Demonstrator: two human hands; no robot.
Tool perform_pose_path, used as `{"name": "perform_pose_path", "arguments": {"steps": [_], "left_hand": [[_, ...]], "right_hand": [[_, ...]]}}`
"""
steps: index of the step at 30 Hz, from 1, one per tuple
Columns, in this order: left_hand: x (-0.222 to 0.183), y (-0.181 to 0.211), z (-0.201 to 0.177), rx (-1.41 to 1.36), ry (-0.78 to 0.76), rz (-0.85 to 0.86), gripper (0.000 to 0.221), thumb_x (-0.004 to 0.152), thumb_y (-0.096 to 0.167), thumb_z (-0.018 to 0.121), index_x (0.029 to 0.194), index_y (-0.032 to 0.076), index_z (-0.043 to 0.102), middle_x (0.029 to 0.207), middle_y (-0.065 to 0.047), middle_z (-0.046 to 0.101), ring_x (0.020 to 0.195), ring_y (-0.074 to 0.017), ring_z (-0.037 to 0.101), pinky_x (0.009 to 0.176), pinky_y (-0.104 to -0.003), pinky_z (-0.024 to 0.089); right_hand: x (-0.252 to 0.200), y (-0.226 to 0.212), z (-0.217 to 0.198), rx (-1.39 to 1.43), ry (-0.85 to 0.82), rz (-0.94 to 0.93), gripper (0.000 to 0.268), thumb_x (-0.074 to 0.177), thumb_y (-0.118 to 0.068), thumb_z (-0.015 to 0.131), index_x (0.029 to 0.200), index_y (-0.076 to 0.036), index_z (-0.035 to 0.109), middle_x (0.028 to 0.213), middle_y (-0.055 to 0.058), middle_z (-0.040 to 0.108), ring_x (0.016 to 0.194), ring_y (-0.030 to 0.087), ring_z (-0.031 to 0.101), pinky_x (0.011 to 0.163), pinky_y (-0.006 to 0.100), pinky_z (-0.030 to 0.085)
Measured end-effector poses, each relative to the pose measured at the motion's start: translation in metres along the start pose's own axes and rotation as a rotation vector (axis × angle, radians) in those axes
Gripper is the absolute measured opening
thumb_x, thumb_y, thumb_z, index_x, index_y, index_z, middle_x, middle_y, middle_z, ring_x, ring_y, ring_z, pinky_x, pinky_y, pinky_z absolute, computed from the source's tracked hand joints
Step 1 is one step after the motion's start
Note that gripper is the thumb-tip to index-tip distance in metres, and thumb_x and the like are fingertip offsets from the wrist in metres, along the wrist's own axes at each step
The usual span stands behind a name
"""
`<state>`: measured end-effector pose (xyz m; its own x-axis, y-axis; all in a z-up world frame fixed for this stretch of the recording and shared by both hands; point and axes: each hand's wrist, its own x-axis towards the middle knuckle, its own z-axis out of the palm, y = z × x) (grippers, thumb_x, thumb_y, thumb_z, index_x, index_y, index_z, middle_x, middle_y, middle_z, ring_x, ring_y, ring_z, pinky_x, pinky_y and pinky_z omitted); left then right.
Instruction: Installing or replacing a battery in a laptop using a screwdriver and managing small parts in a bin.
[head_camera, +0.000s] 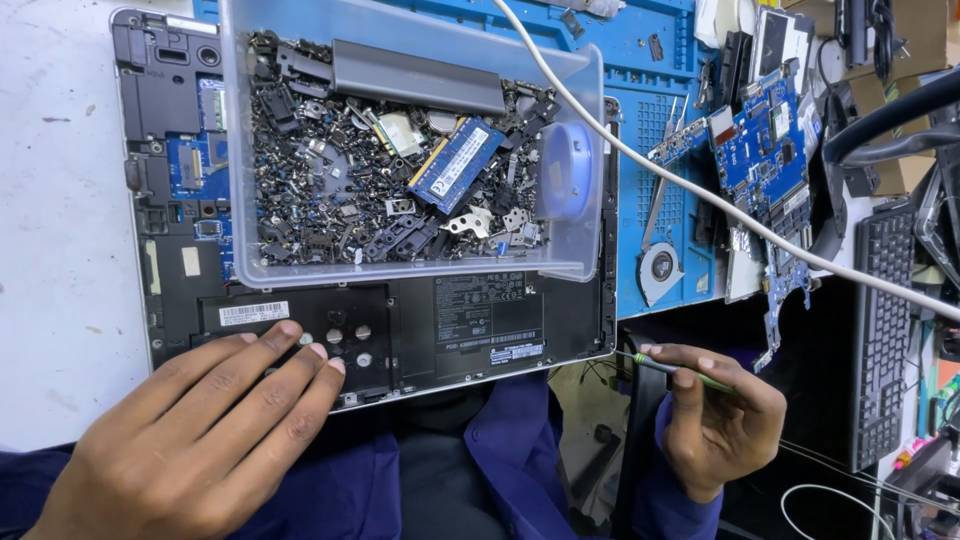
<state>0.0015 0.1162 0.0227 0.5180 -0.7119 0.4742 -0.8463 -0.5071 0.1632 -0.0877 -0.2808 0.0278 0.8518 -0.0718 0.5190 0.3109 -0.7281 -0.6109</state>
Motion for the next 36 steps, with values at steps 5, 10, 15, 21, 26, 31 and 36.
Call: {"name": "perform_pose_path", "arguments": {"steps": [5, 10, 15, 21, 26, 31, 36], "left_hand": [[0.001, 0.000, -0.002, 0.001, -0.009, -0.010, 0.007, 0.097, 0.008, 0.072, 0.103, 0.007, 0.074, 0.100, -0.009, 0.075, 0.096, -0.0275, 0.074, 0.087, -0.041, 0.059], [0.002, 0.000, -0.001, -0.002, 0.011, -0.005, 0.006, 0.097, 0.007, 0.071, 0.103, 0.006, 0.074, 0.100, -0.010, 0.074, 0.095, -0.0277, 0.074, 0.085, -0.041, 0.059], [0.001, 0.000, -0.002, -0.002, 0.000, -0.005, 0.007, 0.097, 0.007, 0.070, 0.103, 0.006, 0.074, 0.101, -0.010, 0.074, 0.096, -0.0280, 0.074, 0.086, -0.042, 0.059], [0.000, -0.001, -0.001, 0.004, -0.002, 0.003, 0.008, 0.097, 0.007, 0.070, 0.104, 0.006, 0.074, 0.102, -0.010, 0.074, 0.097, -0.0284, 0.073, 0.085, -0.042, 0.060], [0.001, -0.001, -0.001, 0.001, 0.000, 0.006, 0.007, 0.098, 0.007, 0.069, 0.104, 0.006, 0.073, 0.101, -0.010, 0.074, 0.096, -0.0286, 0.073, 0.085, -0.042, 0.059], [0.002, 0.002, -0.002, 0.014, -0.006, -0.004, 0.008, 0.099, 0.007, 0.067, 0.104, 0.006, 0.073, 0.102, -0.011, 0.074, 0.098, -0.0288, 0.073, 0.086, -0.042, 0.059], [0.017, 0.040, 0.003, 0.108, -0.015, 0.060, 0.027, 0.105, 0.018, 0.051, 0.116, 0.006, 0.072, 0.110, -0.015, 0.075, 0.105, -0.0346, 0.073, 0.093, -0.043, 0.057]], "right_hand": [[0.002, -0.003, 0.002, 0.022, -0.022, 0.024, 0.019, 0.106, 0.001, 0.055, 0.119, -0.003, 0.041, 0.094, 0.027, 0.065, 0.086, 0.036, 0.075, 0.081, 0.041, 0.071], [0.000, -0.001, 0.005, -0.015, 0.052, -0.010, 0.028, 0.101, 0.003, 0.064, 0.117, 0.000, 0.042, 0.091, 0.024, 0.064, 0.082, 0.036, 0.075, 0.077, 0.042, 0.071], [-0.002, 0.004, 0.001, -0.074, 0.037, -0.104, 0.032, 0.097, -0.002, 0.070, 0.119, 0.004, 0.048, 0.092, 0.028, 0.067, 0.080, 0.037, 0.077, 0.071, 0.040, 0.071], [0.004, -0.006, -0.006, -0.007, -0.106, -0.034, 0.040, 0.098, 0.001, 0.066, 0.134, 0.003, 0.047, 0.103, 0.031, 0.070, 0.093, 0.039, 0.079, 0.088, 0.045, 0.073], [0.003, -0.002, -0.005, -0.092, -0.051, -0.061, 0.037, 0.093, 0.000, 0.074, 0.122, 0.004, 0.052, 0.095, 0.027, 0.071, 0.086, 0.036, 0.079, 0.077, 0.040, 0.073], [0.006, 0.006, -0.004, -0.133, -0.021, -0.161, 0.045, 0.090, -0.004, 0.080, 0.121, 0.002, 0.049, 0.088, 0.025, 0.069, 0.077, 0.033, 0.078, 0.066, 0.032, 0.069], [0.004, 0.008, -0.010, -0.120, -0.088, -0.120, 0.046, 0.090, -0.004, 0.079, 0.126, 0.007, 0.052, 0.094, 0.027, 0.071, 0.081, 0.033, 0.078, 0.070, 0.035, 0.070]]}}
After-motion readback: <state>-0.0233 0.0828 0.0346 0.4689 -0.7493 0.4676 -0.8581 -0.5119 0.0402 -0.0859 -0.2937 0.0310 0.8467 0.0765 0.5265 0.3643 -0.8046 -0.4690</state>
